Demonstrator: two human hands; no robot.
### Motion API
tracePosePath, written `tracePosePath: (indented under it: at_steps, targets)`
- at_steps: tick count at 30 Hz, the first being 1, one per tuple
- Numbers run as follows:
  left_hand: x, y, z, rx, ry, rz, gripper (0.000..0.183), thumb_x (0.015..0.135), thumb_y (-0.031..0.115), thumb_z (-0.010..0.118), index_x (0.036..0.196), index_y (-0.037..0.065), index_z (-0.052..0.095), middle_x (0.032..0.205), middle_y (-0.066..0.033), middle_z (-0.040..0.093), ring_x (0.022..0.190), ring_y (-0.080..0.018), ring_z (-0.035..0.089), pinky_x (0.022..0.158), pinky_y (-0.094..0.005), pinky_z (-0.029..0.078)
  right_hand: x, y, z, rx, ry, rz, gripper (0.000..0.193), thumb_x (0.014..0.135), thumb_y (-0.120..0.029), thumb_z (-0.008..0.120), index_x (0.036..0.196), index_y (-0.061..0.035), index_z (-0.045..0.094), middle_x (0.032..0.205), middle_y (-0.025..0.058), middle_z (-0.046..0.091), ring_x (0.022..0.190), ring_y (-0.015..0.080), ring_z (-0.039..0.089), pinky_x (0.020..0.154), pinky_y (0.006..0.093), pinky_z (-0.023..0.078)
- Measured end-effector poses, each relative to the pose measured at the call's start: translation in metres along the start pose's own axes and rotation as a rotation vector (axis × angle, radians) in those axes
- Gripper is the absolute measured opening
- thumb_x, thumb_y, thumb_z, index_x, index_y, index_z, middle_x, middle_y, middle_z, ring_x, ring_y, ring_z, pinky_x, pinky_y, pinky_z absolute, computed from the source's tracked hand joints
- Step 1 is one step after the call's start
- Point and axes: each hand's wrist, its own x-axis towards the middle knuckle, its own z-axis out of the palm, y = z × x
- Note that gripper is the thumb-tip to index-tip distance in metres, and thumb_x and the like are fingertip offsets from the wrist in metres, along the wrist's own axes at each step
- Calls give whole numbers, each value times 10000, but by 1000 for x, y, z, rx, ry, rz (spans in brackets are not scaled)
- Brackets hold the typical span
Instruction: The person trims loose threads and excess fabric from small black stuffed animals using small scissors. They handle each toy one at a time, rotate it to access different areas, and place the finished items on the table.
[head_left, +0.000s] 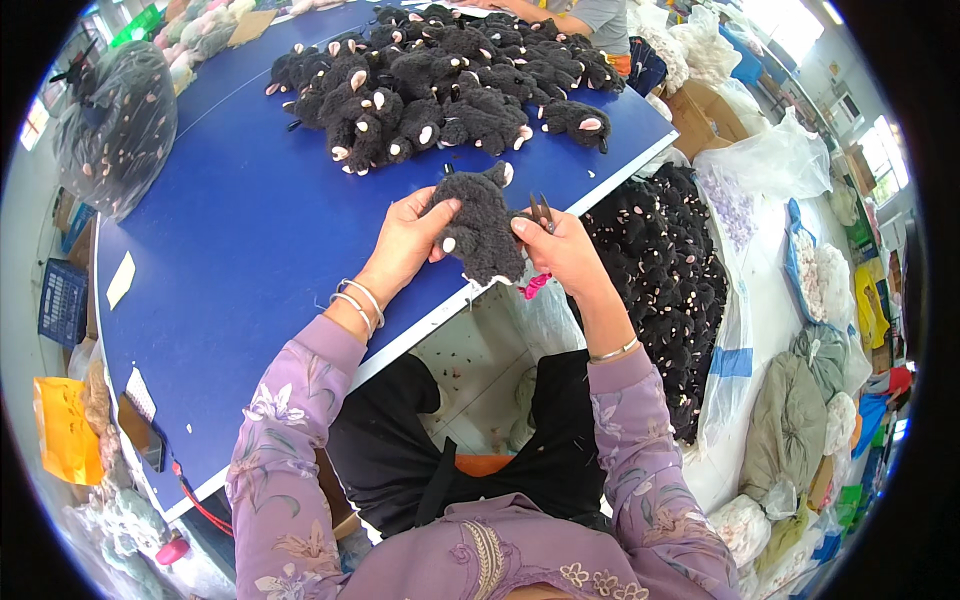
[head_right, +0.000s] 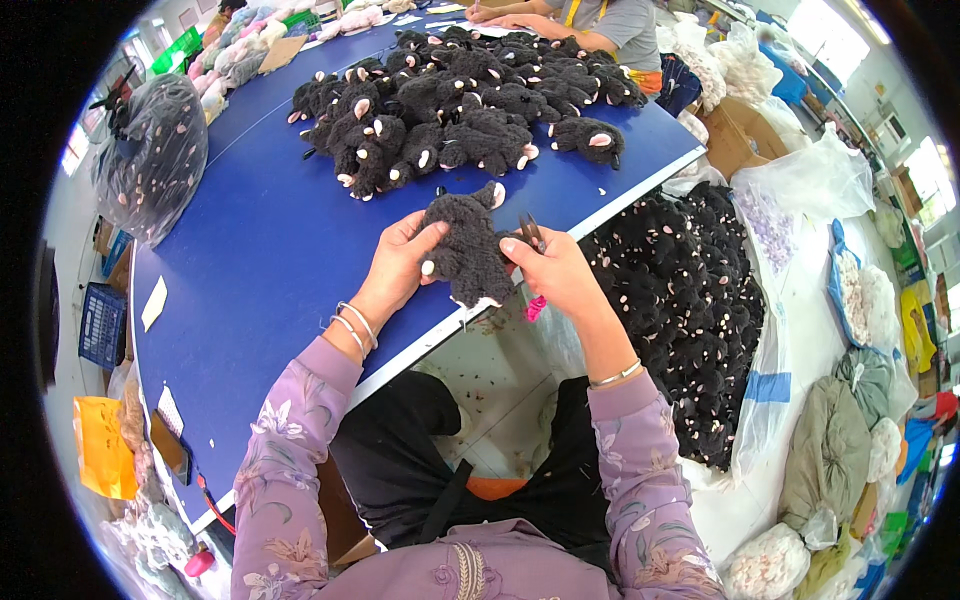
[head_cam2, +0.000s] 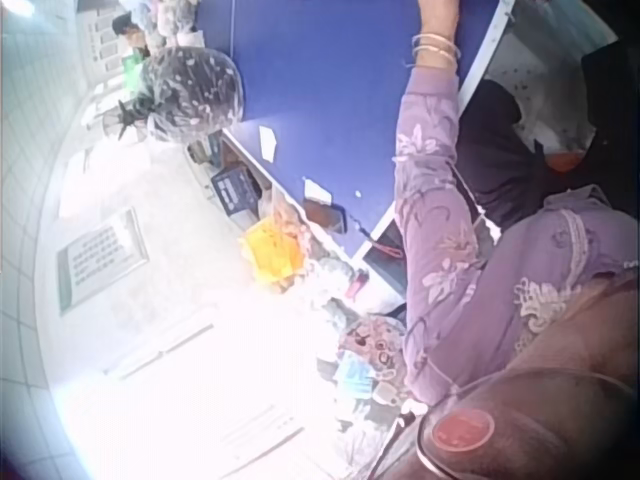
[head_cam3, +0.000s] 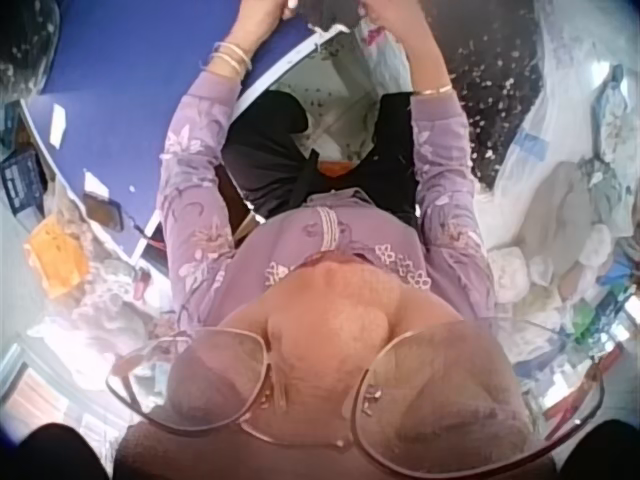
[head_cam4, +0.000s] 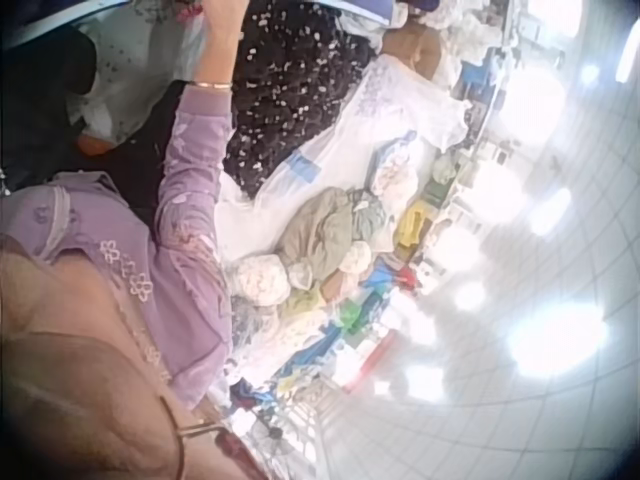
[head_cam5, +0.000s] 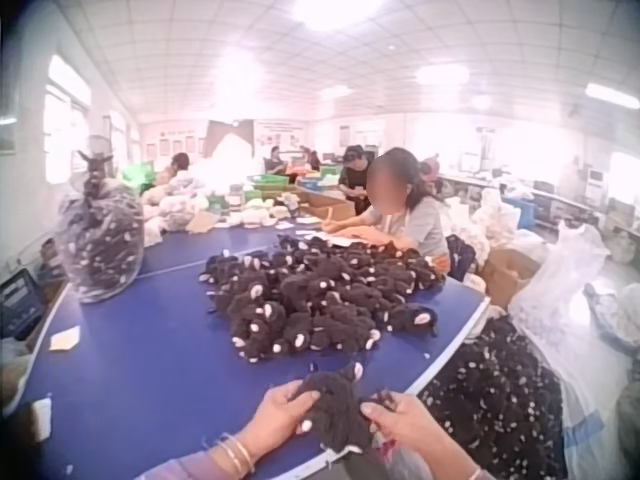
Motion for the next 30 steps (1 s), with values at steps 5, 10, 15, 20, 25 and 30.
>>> tracePosePath:
  at_steps: [5,10,15,20,25,30]
  targets:
    - [6,-5,-1,-194,28,59,364,934,246,595,1193,-4,535,904,-21,615,680,-49,545,578,-202,458,2,3,6,147,72,-18,190,903,-214,644,855,-46,568,572,-69,417,452,21,320,418,211,255]
    - [2,-2,4,112,-113,104,495,888,225,659,1271,-18,460,1060,-43,604,887,-84,571,702,-246,491,8,11,-3,264,89,-36,186,904,-202,647,897,-34,568,579,-60,422,438,28,307,407,217,245]
    - [1,1,6,227,-152,45,433,862,186,688,1197,-9,494,941,-45,641,789,-89,592,633,-234,486,6,10,3,313,149,-58,195,903,-200,647,949,-24,575,638,-32,489,425,28,341,395,212,271]
    - [-1,6,6,234,-188,-9,299,852,181,688,1064,5,570,816,-45,653,671,-97,606,543,-223,473,8,9,13,323,169,-32,197,903,-209,647,973,-38,578,663,-23,518,436,27,381,388,206,290]
    - [0,9,2,40,-77,-25,227,869,181,638,1001,-1,609,827,-65,671,656,-118,630,518,-233,480,10,10,19,399,184,-4,188,929,-219,603,973,-44,550,717,18,553,445,38,371,392,210,276]
    - [1,8,2,-102,-20,-29,178,905,147,560,983,-3,615,861,-90,677,696,-162,667,536,-232,484,6,4,25,353,162,-104,156,925,-161,561,984,-30,502,817,87,620,451,48,364,402,212,272]
